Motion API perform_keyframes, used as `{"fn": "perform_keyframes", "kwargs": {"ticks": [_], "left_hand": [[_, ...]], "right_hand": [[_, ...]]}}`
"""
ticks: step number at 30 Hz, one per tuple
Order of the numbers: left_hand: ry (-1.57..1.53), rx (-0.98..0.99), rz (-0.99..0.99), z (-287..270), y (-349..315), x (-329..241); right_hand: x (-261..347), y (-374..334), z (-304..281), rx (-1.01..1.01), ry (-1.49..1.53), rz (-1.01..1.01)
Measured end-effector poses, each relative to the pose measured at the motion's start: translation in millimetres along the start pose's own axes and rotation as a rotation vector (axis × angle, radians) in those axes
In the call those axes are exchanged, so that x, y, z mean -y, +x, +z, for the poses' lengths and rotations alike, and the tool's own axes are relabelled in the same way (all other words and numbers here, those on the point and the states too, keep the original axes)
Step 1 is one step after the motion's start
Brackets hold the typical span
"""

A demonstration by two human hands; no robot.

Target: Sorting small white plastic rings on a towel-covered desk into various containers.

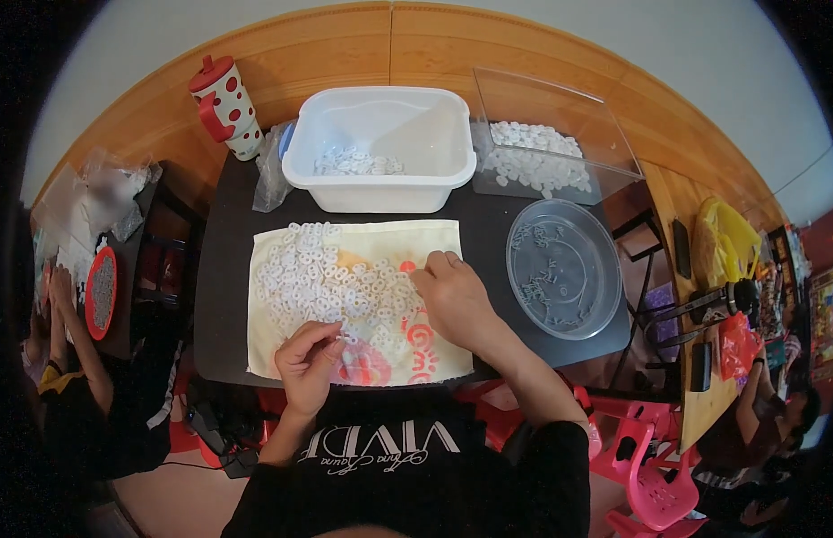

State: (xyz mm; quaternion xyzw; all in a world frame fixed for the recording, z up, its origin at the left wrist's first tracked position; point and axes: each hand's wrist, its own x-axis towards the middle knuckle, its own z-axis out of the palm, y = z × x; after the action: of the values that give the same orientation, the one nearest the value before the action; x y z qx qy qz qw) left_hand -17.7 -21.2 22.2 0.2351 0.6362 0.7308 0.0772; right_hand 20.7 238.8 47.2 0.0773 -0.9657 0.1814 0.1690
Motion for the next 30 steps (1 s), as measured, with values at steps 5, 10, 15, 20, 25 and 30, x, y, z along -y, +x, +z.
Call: {"fn": "perform_keyframes", "kwargs": {"ticks": [5, 10, 15, 20, 25, 30], "left_hand": [[-0.002, 0.040, 0.001, 5.5, 0.4, 0.6], [-0.001, 0.065, -0.004, 8.1, 2.2, -0.4], [-0.077, 0.085, -0.078, 11.5, 1.0, 1.6], [-0.104, 0.095, -0.068, 13.3, -1.2, 4.5], [-0.145, 0.080, -0.071, 12.4, -3.3, 2.8], [-0.106, 0.080, -0.068, 13.4, -4.0, 2.6]], "right_hand": [[5.0, 9.0, 5.4, 0.038, -0.019, -0.069], [2.4, 7.7, 17.1, 0.030, 0.008, -0.052], [5.3, 10.8, 13.8, 0.061, 0.038, -0.052], [6.8, 14.1, 13.2, 0.057, 0.072, -0.065], [4.1, 12.9, 12.3, 0.072, 0.115, -0.096], [6.0, 13.9, 9.4, 0.106, 0.125, -0.068]]}}
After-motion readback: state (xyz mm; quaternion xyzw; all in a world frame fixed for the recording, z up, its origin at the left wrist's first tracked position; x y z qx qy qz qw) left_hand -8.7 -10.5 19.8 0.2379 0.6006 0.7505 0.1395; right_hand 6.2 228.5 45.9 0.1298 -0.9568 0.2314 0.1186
